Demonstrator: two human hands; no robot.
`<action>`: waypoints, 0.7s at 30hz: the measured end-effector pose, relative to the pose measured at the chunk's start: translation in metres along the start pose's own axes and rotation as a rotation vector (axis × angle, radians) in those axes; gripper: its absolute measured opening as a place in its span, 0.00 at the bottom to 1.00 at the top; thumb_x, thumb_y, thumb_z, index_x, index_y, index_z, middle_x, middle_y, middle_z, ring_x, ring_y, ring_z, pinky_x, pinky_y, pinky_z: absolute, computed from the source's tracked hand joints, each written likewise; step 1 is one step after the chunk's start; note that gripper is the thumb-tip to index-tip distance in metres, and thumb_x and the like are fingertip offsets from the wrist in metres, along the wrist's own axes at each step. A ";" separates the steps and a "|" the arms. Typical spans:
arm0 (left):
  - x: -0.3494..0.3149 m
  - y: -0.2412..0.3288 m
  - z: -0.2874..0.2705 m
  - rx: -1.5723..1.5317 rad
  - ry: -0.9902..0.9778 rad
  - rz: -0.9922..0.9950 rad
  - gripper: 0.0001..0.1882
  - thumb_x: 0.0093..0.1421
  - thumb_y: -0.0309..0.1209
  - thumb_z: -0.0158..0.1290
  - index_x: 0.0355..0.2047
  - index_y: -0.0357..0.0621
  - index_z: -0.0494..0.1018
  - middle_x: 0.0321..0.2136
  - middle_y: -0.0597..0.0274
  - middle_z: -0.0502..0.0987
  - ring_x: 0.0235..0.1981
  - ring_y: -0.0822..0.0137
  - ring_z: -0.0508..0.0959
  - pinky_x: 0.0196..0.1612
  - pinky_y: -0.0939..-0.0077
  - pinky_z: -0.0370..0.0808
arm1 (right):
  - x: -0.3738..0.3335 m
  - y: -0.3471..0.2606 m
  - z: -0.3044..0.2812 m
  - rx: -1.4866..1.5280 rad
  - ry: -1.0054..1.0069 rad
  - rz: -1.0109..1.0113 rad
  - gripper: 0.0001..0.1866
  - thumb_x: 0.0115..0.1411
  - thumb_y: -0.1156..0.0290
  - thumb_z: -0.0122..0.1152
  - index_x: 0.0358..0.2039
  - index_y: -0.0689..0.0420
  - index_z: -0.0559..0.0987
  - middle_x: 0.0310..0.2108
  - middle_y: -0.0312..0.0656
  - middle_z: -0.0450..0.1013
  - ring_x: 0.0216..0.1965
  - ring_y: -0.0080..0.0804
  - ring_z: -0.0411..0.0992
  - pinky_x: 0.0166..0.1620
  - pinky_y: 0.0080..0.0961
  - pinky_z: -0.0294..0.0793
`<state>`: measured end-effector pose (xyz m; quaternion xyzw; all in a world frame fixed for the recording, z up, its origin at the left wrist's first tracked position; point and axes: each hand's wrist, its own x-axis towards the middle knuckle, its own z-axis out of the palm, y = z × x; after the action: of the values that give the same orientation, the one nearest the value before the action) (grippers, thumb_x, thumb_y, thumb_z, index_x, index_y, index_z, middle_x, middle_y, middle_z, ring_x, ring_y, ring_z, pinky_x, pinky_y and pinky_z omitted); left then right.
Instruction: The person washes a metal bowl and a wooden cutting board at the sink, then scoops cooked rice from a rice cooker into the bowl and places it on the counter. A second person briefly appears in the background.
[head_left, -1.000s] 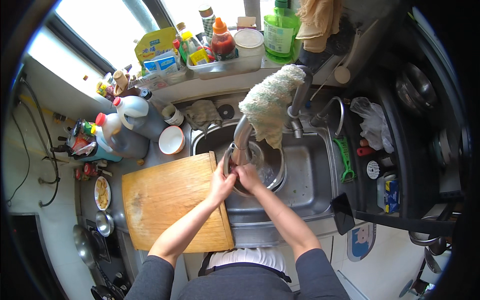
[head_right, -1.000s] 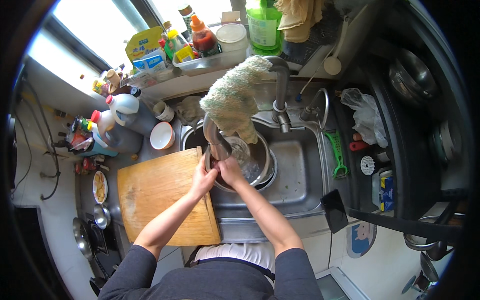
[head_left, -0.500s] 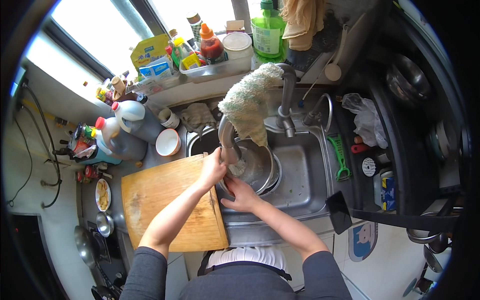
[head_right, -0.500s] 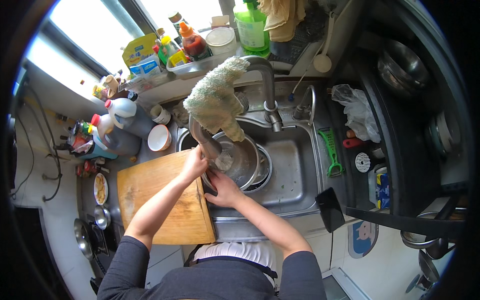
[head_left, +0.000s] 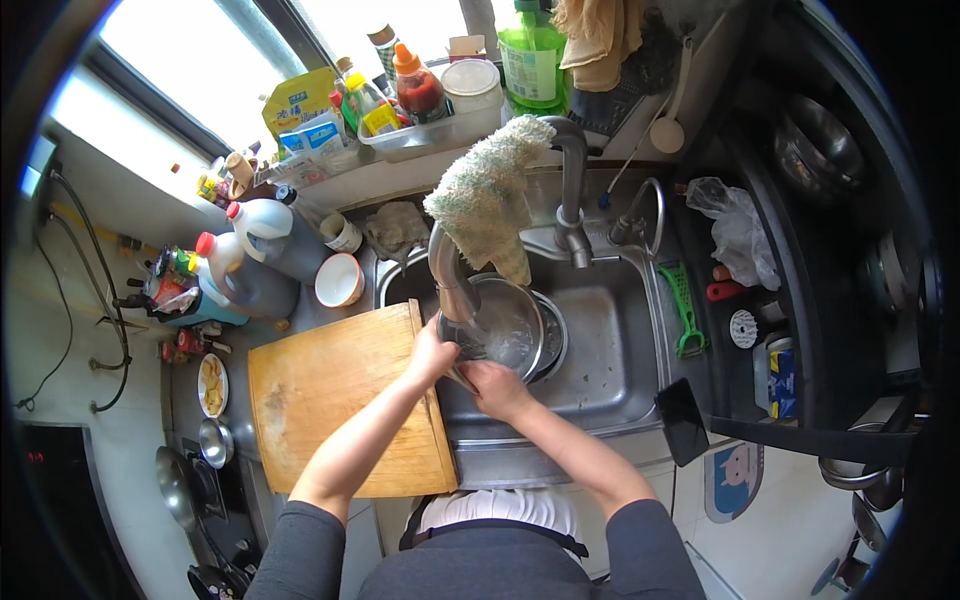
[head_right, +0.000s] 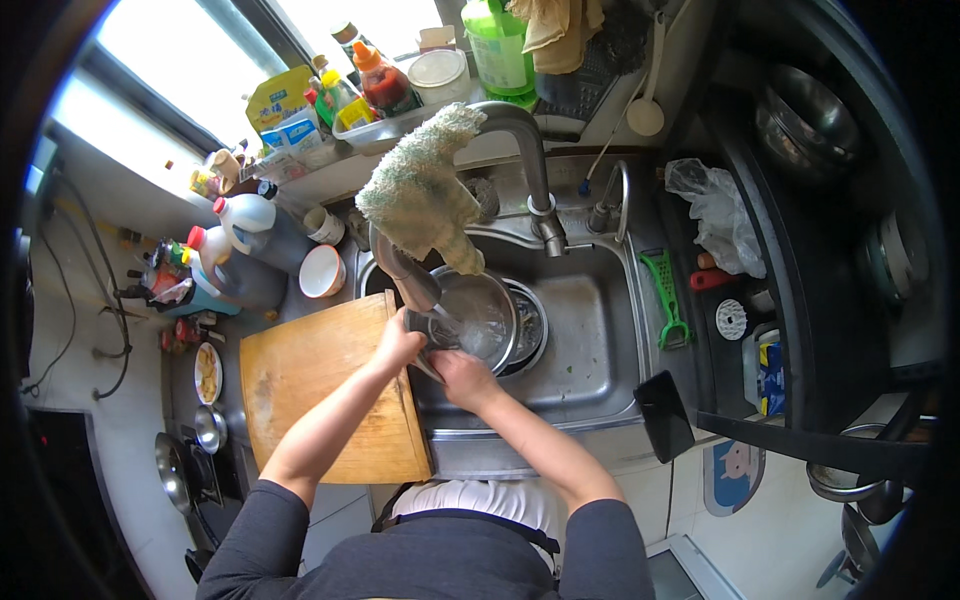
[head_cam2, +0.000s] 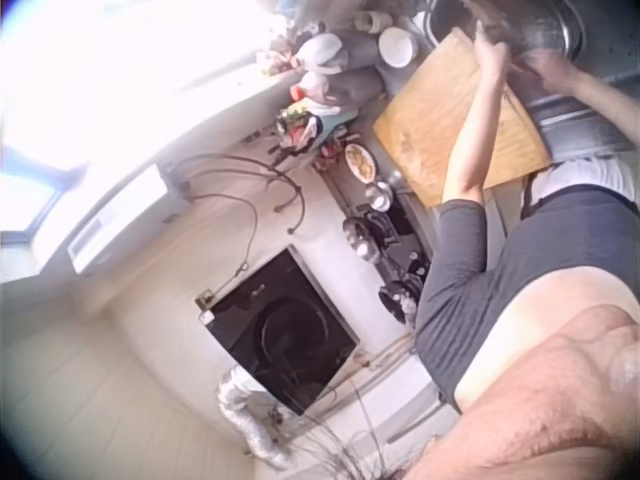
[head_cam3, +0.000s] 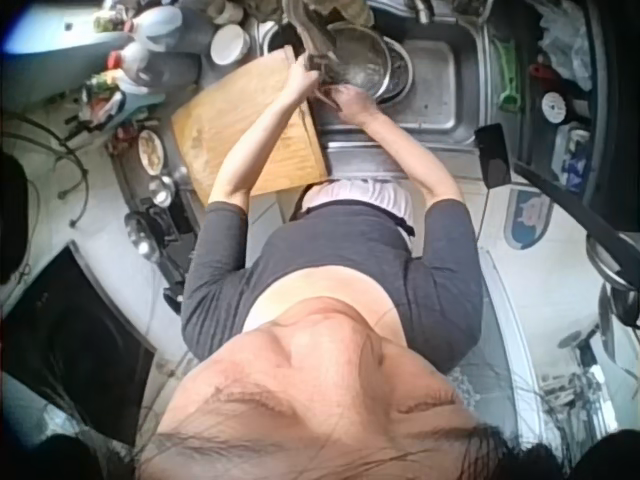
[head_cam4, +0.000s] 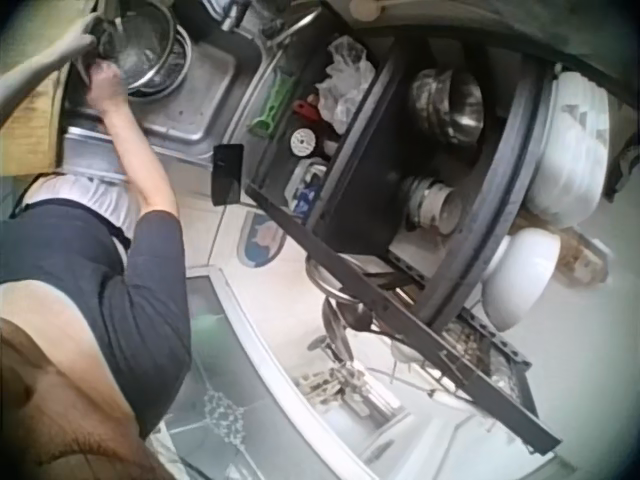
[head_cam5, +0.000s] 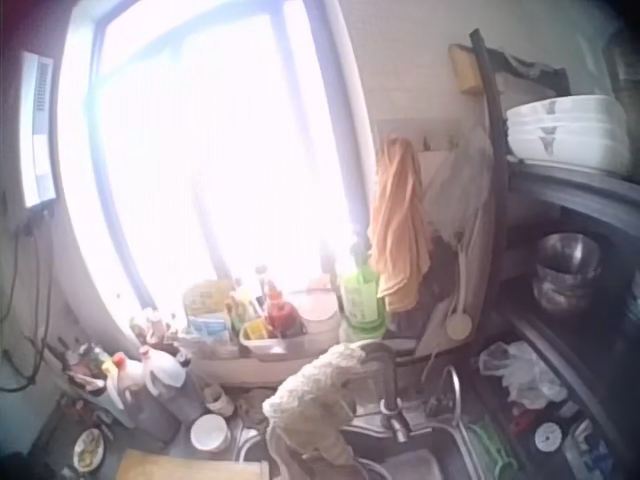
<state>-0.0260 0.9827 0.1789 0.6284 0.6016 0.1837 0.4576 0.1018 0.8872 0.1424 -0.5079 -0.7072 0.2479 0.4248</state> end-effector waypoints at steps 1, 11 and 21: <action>0.003 0.011 -0.010 0.101 -0.035 -0.024 0.30 0.41 0.21 0.46 0.50 0.43 0.66 0.34 0.47 0.76 0.41 0.55 0.76 0.45 0.69 0.70 | -0.003 0.013 -0.007 -0.116 -0.068 -0.171 0.12 0.43 0.75 0.56 0.32 0.58 0.76 0.34 0.42 0.73 0.38 0.40 0.71 0.40 0.32 0.71; -0.018 0.007 0.022 -0.047 0.115 -0.022 0.34 0.40 0.19 0.46 0.53 0.44 0.62 0.39 0.46 0.74 0.44 0.54 0.74 0.46 0.70 0.69 | 0.000 0.005 0.002 -0.070 -0.111 0.148 0.14 0.41 0.76 0.57 0.32 0.56 0.75 0.31 0.43 0.73 0.34 0.41 0.72 0.37 0.33 0.72; 0.002 0.039 -0.014 0.224 -0.258 -0.206 0.20 0.43 0.20 0.47 0.41 0.35 0.67 0.26 0.48 0.75 0.25 0.57 0.78 0.23 0.67 0.77 | 0.012 0.089 -0.056 -0.551 -0.544 -0.576 0.15 0.51 0.65 0.49 0.38 0.44 0.78 0.54 0.29 0.64 0.59 0.32 0.56 0.62 0.42 0.47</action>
<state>-0.0134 0.9952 0.2162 0.6289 0.6156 -0.0142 0.4746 0.1933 0.9262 0.1054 -0.3017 -0.9439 0.0476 0.1253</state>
